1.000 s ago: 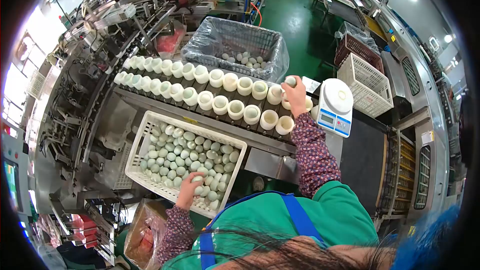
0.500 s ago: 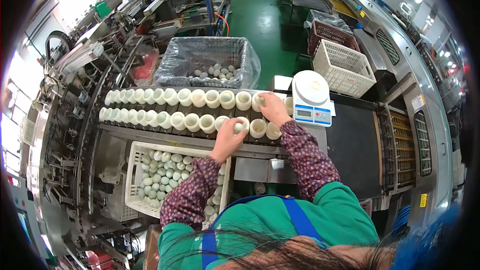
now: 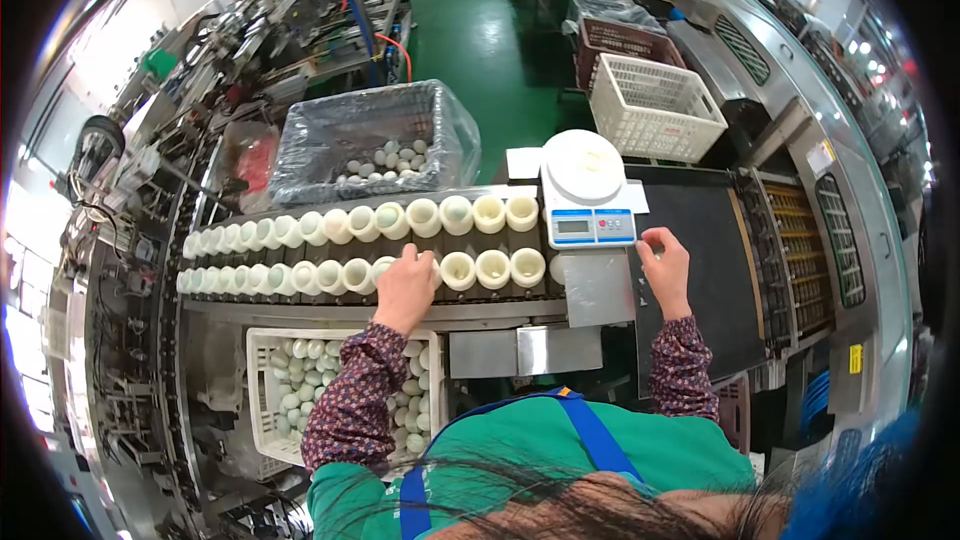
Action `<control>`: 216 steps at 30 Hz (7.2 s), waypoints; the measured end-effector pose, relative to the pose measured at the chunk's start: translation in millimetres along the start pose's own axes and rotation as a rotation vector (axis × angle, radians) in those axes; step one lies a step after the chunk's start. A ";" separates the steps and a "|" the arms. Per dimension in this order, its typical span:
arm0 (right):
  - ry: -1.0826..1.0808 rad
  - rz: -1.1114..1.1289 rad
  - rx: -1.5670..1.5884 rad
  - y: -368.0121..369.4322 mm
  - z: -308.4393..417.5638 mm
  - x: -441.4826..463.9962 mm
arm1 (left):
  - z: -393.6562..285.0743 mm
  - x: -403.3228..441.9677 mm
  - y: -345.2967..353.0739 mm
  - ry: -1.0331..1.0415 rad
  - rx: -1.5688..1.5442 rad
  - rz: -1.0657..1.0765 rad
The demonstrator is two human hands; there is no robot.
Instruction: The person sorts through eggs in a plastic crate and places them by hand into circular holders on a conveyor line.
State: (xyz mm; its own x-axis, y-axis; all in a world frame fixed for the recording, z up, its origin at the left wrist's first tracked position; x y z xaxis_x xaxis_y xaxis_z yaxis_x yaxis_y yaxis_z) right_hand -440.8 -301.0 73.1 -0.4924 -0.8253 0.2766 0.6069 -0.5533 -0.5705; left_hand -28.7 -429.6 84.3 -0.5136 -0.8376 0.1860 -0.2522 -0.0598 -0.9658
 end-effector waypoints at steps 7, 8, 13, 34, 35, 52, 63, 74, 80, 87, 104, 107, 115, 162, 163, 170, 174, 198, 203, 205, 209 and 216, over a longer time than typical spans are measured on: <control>0.456 0.453 0.424 39.4 -18.5 17.7 | -29.1 13.7 -16.6 -0.017 -0.219 -0.145; 0.505 0.474 0.455 42.4 -17.8 17.0 | -35.0 16.3 -10.4 0.003 -0.235 -0.137; 0.442 0.517 0.542 51.7 -29.8 21.0 | -54.1 27.6 17.8 0.114 0.011 -0.161; 0.686 -0.065 1.710 -52.9 -176.0 -141.0 | -21.3 -112.7 -21.7 0.021 -0.324 -0.151; 0.714 -0.147 1.698 -66.6 -197.8 -160.9 | -14.3 -125.9 -21.0 -0.014 -0.319 -0.144; 1.188 -0.923 0.715 -120.5 -432.0 -244.5 | 24.1 -258.0 24.4 -0.370 -0.241 0.001; 0.291 0.122 1.059 -20.7 -65.5 -1.1 | 65.1 -296.8 120.5 -0.610 -0.161 0.174; -0.692 0.498 -0.120 288.0 191.9 46.8 | 43.6 -276.0 131.6 -0.554 -0.137 0.193; -0.700 0.687 -0.295 323.1 195.7 27.2 | 27.7 -279.2 120.7 -0.560 -0.199 0.208; -0.448 0.353 0.624 123.2 136.0 147.4 | 45.3 -280.7 109.3 -0.653 -0.417 0.294; 0.557 0.207 -0.415 99.3 -304.9 157.6 | 98.6 -268.4 150.9 -0.557 -0.130 0.579; 0.786 0.231 0.559 94.7 -280.5 141.8 | 99.1 -256.1 155.0 -0.528 -0.135 0.557; 0.638 0.060 1.038 92.9 -251.5 246.0 | 92.4 -206.1 187.6 -0.433 -0.155 0.489; -0.249 0.680 0.404 140.1 142.4 -52.6 | 69.2 -27.0 -25.9 -0.390 0.028 -0.061; -0.336 0.634 0.316 138.1 145.5 -57.3 | 64.1 -23.6 -35.0 -0.371 -0.039 -0.200; -0.436 0.595 0.213 142.1 155.0 -65.3 | 17.1 8.8 -0.3 -0.067 0.137 -0.323; -0.501 0.531 0.219 132.0 173.0 -75.4 | 27.1 -31.0 -28.1 0.078 -0.166 -0.270; -1.152 1.357 -0.800 412.9 172.5 -355.1 | 63.7 -326.1 118.7 -0.533 -0.548 0.544; -1.175 1.335 -0.751 397.7 196.4 -349.1 | 69.4 -315.9 126.9 -0.538 -0.529 0.511; -1.180 1.381 -0.749 400.0 196.4 -342.5 | 66.2 -314.7 130.3 -0.637 -0.498 0.567; -1.183 1.817 -0.823 395.2 208.2 -325.4 | 62.6 -305.3 120.1 -0.716 -0.474 0.652; -0.866 1.538 0.105 349.7 330.1 -155.3 | 43.0 -282.4 132.4 -0.674 -0.285 0.555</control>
State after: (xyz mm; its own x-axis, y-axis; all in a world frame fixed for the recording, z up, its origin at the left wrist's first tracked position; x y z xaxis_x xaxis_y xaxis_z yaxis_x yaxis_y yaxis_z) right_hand 53.8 -403.6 85.9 0.9293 -0.3555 -0.1007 0.2105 0.7334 -0.6464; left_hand 118.2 -224.3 -103.8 -0.0567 -0.8509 -0.5222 -0.3513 0.5066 -0.7874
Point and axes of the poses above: each hand's wrist, its own x-axis towards the middle knuckle, its own y-axis out of the palm, z = x × y, the point moved 8 cm from there along x, towards the middle knuckle, and after that the axes turned 3 degrees about z, right-handed, at the moved point
